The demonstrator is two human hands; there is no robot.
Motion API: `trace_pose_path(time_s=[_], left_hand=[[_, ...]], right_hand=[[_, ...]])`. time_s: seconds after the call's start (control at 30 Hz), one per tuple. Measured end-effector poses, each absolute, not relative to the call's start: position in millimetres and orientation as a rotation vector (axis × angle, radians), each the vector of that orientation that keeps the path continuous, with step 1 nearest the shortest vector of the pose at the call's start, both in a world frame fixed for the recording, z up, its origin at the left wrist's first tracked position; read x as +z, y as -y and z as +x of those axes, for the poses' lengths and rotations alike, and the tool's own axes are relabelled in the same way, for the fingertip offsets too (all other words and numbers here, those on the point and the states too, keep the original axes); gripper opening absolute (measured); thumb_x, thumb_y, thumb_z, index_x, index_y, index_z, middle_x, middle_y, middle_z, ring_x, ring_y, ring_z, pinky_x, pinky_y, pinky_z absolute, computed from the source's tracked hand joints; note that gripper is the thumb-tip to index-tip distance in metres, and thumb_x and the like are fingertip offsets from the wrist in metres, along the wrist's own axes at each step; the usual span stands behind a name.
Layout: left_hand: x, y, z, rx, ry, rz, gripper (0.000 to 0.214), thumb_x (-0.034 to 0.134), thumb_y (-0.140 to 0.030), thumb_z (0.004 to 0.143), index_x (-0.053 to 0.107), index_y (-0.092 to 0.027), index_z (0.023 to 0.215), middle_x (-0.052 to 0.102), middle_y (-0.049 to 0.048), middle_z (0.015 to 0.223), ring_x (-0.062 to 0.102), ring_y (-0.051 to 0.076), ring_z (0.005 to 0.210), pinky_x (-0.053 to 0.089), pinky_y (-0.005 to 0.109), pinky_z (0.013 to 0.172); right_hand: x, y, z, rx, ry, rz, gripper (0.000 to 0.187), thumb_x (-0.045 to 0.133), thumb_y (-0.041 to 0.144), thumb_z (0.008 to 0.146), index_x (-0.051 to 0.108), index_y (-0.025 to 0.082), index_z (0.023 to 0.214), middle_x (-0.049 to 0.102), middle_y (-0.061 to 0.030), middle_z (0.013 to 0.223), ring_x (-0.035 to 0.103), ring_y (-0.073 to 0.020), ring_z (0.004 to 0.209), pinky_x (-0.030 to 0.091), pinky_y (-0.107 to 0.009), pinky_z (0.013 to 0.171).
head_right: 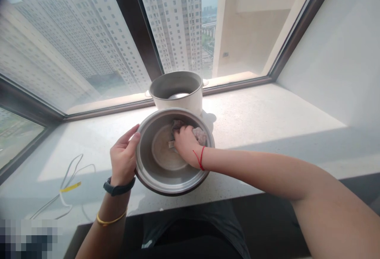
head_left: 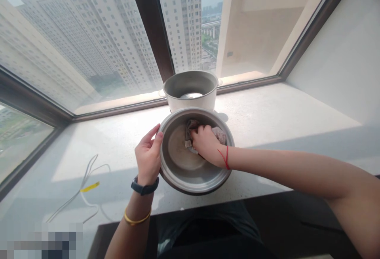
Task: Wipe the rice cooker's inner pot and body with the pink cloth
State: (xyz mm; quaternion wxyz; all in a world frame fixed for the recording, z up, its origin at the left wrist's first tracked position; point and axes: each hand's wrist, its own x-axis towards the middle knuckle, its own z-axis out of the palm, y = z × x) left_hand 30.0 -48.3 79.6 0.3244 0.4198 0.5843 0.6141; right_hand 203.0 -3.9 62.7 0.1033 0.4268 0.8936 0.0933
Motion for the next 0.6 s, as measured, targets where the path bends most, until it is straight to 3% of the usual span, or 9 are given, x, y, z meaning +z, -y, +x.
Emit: trace_pose_path(time_s=[0.1, 0.27, 0.4, 0.5, 0.6], left_hand=[[77.9, 48.7, 33.8, 1.638, -1.562, 1.092, 0.062, 0.081, -0.05, 0.077, 0.071, -0.015, 0.127, 0.076, 0.0066, 0.077, 0.067, 0.015, 0.064, 0.056, 0.023, 0.059], [72.8, 46.5, 32.8, 1.649, -1.555, 1.074, 0.063, 0.081, -0.049, 0.078, 0.069, -0.016, 0.131, 0.072, 0.0024, 0.065, 0.063, 0.013, 0.056, 0.052, 0.021, 0.054], [65.9, 45.4, 22.6, 1.639, -1.559, 0.942, 0.064, 0.083, -0.047, 0.074, 0.071, -0.014, 0.127, 0.075, 0.0052, 0.073, 0.066, 0.014, 0.06, 0.054, 0.023, 0.058], [64.1, 44.8, 17.4, 1.63, -1.539, 0.873, 0.066, 0.085, -0.046, 0.071, 0.071, -0.013, 0.126, 0.077, 0.0069, 0.08, 0.069, 0.015, 0.064, 0.056, 0.024, 0.062], [65.2, 42.8, 15.7, 1.592, -1.525, 0.842, 0.069, 0.087, -0.047, 0.069, 0.07, -0.013, 0.126, 0.077, 0.0073, 0.082, 0.07, 0.017, 0.067, 0.058, 0.027, 0.065]], right_hand=[[74.7, 21.4, 203.8, -0.022, -2.507, 1.052, 0.027, 0.055, 0.008, 0.088, 0.079, 0.013, 0.101, 0.074, -0.0193, 0.106, 0.068, -0.0351, 0.1, 0.049, -0.045, 0.076], [96.7, 30.8, 204.3, -0.412, -2.666, 0.681, 0.024, 0.056, 0.027, 0.095, 0.078, 0.019, 0.096, 0.077, -0.0106, 0.094, 0.072, -0.0226, 0.085, 0.045, -0.029, 0.067], [95.4, 51.6, 223.2, -0.197, -2.777, 0.876, 0.024, 0.058, 0.03, 0.094, 0.077, 0.019, 0.084, 0.076, -0.0102, 0.085, 0.068, -0.0242, 0.08, 0.045, -0.034, 0.071], [89.3, 74.5, 250.9, 0.072, -2.921, 1.165, 0.015, 0.063, 0.019, 0.089, 0.077, 0.02, 0.088, 0.076, -0.0104, 0.096, 0.067, -0.0292, 0.097, 0.048, -0.042, 0.085], [87.1, 84.8, 287.8, 0.032, -3.166, 1.426, 0.028, 0.06, 0.012, 0.088, 0.077, 0.027, 0.105, 0.074, -0.0058, 0.112, 0.06, -0.0295, 0.118, 0.046, -0.045, 0.101]])
